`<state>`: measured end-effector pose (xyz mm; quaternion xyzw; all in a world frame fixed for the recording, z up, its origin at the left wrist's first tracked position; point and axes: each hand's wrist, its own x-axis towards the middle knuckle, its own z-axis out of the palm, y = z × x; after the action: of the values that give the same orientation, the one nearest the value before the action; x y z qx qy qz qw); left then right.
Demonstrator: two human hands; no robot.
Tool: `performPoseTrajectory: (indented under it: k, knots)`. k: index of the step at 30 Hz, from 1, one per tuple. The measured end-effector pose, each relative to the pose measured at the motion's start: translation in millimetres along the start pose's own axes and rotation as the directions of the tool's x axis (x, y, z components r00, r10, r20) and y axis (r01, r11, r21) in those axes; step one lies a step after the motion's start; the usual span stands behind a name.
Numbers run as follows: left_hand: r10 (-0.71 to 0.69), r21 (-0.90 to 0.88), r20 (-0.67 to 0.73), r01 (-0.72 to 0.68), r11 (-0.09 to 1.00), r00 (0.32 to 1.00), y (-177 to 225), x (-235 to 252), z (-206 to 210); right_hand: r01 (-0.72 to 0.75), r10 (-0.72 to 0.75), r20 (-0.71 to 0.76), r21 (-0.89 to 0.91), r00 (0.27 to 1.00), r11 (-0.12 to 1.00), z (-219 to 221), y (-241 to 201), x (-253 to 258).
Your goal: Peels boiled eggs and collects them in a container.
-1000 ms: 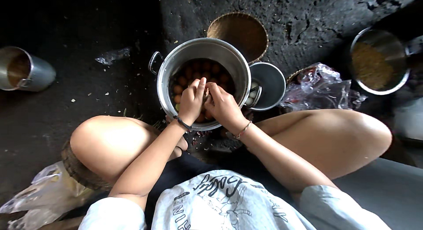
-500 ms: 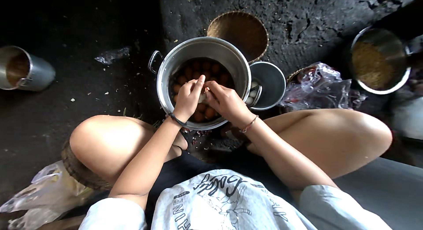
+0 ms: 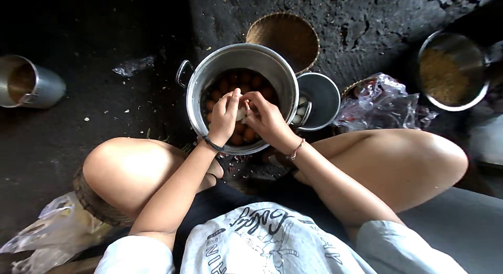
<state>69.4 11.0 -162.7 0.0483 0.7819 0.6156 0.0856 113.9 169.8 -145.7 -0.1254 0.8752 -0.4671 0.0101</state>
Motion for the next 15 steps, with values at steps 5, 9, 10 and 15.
performPoseTrajectory:
  k: [5, 9, 10, 15]
  knots:
    - [-0.021, -0.08, 0.004, 0.021, 0.997, 1.0, 4.0, 1.0, -2.8, -0.054, 0.051, 0.029, 0.118, 0.998, 0.992, -1.3, -0.6, 0.0]
    - [-0.062, -0.132, 0.005, 0.063, 0.989, 0.998, 8.0, 1.2, -4.9, -0.069, 0.056, 0.072, 0.178, 0.996, 0.982, -4.8, 0.2, 1.2]
    - [-0.066, -0.135, 0.01, 0.067, 0.989, 0.998, 8.4, 0.6, -4.4, -0.051, 0.041, 0.065, 0.16, 0.997, 0.986, -5.3, -1.9, 2.1]
    - [0.007, -0.098, 0.021, -0.005, 0.995, 1.0, 4.7, 1.0, -0.1, -0.004, 0.003, 0.009, 0.075, 1.0, 0.997, -1.1, -8.2, 2.8]
